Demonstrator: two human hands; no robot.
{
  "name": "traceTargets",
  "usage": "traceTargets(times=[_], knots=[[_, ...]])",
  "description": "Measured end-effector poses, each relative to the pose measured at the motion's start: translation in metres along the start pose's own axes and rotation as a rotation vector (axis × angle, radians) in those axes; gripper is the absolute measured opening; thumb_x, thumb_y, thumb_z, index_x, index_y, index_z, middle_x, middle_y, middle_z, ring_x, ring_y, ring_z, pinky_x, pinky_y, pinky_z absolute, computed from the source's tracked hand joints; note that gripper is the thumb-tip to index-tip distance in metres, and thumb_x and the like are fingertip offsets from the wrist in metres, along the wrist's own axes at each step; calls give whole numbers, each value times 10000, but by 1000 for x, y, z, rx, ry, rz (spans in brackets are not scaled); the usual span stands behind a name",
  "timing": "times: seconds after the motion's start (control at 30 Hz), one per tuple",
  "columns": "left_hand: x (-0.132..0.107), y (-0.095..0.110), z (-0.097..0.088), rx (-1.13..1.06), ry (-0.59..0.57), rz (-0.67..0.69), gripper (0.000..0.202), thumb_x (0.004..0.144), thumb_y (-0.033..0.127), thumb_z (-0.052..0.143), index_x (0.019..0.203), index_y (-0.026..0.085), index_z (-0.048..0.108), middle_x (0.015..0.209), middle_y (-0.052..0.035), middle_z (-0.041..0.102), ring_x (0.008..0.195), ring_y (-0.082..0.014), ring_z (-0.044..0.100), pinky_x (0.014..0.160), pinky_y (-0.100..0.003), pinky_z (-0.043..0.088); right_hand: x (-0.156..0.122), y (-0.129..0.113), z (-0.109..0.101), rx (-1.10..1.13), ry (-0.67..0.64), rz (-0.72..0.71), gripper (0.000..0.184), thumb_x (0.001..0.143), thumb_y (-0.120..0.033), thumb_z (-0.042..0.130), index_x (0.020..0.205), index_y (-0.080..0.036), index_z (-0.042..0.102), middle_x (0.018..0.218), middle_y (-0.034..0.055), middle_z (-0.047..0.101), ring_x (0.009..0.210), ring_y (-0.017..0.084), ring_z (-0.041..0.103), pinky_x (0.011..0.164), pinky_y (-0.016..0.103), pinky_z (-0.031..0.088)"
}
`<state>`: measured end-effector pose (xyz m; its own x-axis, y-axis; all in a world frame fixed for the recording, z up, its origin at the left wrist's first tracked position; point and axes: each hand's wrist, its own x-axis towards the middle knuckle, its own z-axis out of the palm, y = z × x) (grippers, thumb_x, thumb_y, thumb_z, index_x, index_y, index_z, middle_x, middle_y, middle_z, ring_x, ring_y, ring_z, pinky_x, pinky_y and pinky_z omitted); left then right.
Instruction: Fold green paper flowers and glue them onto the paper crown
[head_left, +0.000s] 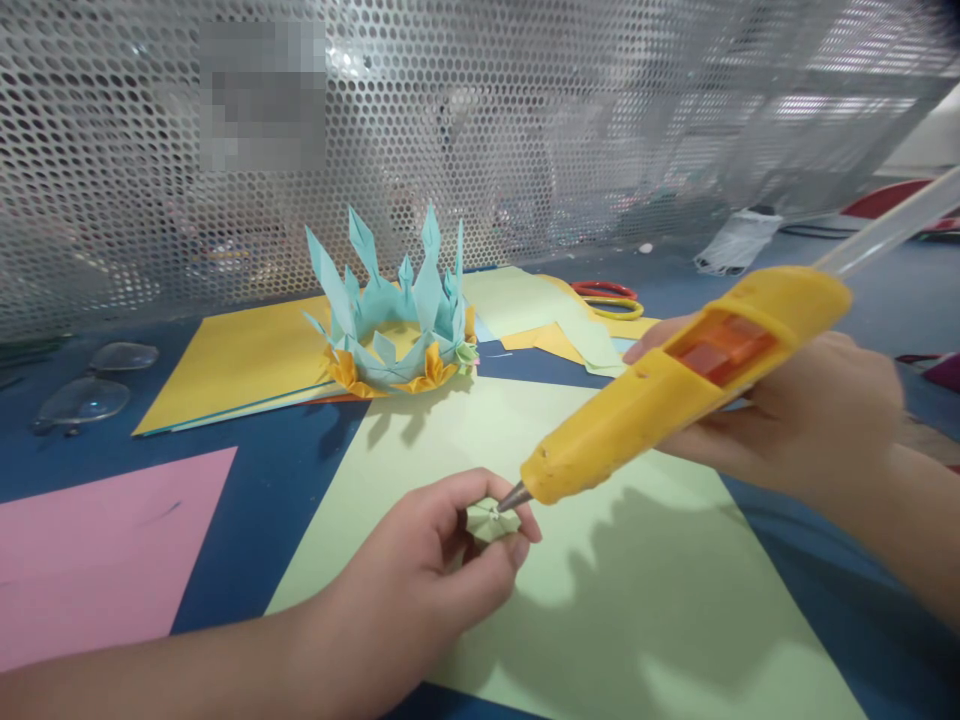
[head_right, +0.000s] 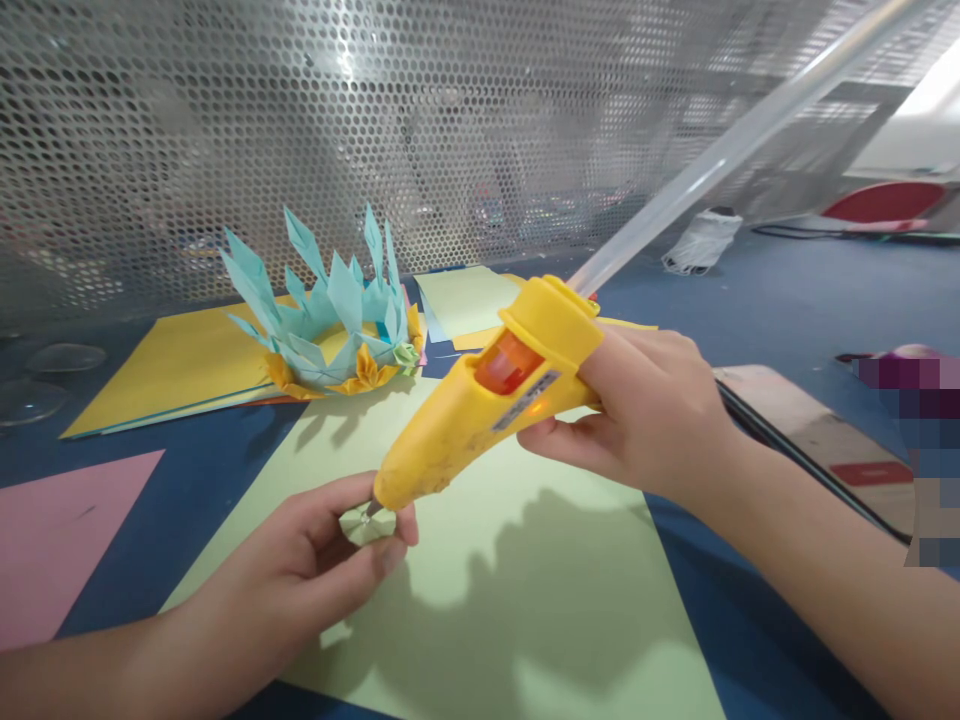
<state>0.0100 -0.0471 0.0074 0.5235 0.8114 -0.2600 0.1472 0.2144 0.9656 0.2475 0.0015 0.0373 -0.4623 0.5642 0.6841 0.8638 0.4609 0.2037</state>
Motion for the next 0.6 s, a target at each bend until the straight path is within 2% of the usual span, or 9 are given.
traceTargets(times=[0.2, 0.6], knots=[[-1, 0, -1, -1, -9, 9, 63, 905, 201, 506, 870, 179, 553, 696, 65, 422, 588, -84, 306, 514, -187, 272, 0, 2, -1, 41, -8, -38, 94, 760, -284, 444, 739, -263, 533, 522, -2, 602, 497, 214, 636, 463, 288, 455], [2, 0, 0, 1, -6, 5, 66, 908, 192, 502, 863, 182, 549, 694, 66, 418, 587, -83, 303, 509, -183, 269, 1, 3, -3, 31, -17, -9, 86, 754, -289, 483, 709, -285, 556, 516, -21, 593, 482, 197, 626, 449, 284, 414]])
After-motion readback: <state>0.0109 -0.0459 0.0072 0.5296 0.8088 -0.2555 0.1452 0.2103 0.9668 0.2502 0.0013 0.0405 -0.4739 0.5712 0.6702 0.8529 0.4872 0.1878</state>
